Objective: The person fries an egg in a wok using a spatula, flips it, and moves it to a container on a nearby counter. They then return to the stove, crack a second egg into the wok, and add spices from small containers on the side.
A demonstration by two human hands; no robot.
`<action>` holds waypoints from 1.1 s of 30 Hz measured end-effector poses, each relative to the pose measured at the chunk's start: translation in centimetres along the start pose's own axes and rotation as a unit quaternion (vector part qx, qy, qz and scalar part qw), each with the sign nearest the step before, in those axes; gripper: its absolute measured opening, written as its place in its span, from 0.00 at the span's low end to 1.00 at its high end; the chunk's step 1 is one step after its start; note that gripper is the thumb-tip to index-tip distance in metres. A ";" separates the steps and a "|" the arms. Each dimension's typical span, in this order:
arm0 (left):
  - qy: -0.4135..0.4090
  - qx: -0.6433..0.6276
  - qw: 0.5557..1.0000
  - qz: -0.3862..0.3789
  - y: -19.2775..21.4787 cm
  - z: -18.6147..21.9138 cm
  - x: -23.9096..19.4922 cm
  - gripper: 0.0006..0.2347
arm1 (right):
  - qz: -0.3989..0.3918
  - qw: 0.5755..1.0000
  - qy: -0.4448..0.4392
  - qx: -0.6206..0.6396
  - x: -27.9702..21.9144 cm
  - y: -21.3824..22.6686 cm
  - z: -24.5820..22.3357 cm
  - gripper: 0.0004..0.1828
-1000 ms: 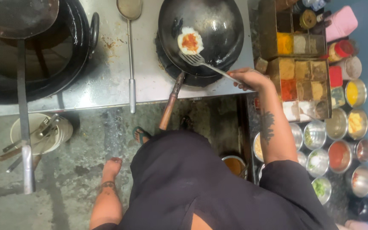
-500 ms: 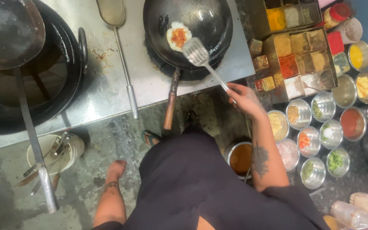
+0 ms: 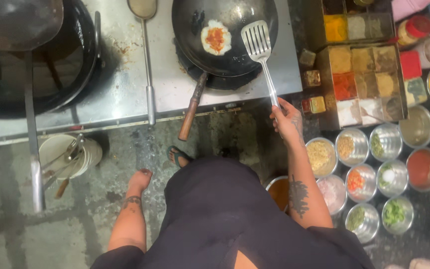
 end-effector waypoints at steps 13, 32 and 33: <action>0.047 -0.141 0.988 0.047 -14.7 -3.5 -12.6 0.18 | -0.093 0.994 0.023 0.059 3.3 4.2 5.6 0.25; 0.115 -0.121 0.985 0.038 -17.6 -4.9 -16.1 0.25 | -0.080 0.993 0.041 0.073 3.9 4.8 4.6 0.25; 0.098 -0.129 0.985 0.054 -15.9 -3.8 -14.8 0.25 | -0.081 0.993 0.033 0.081 3.7 5.0 4.4 0.24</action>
Point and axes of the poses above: each hand's wrist, its own x-axis towards the middle knuckle, its own y-axis out of the back of the hand, z = x × y, the point moved 5 cm from there along x, towards the middle knuckle, and after that the axes turned 13 degrees about y, right-handed, at the moved point
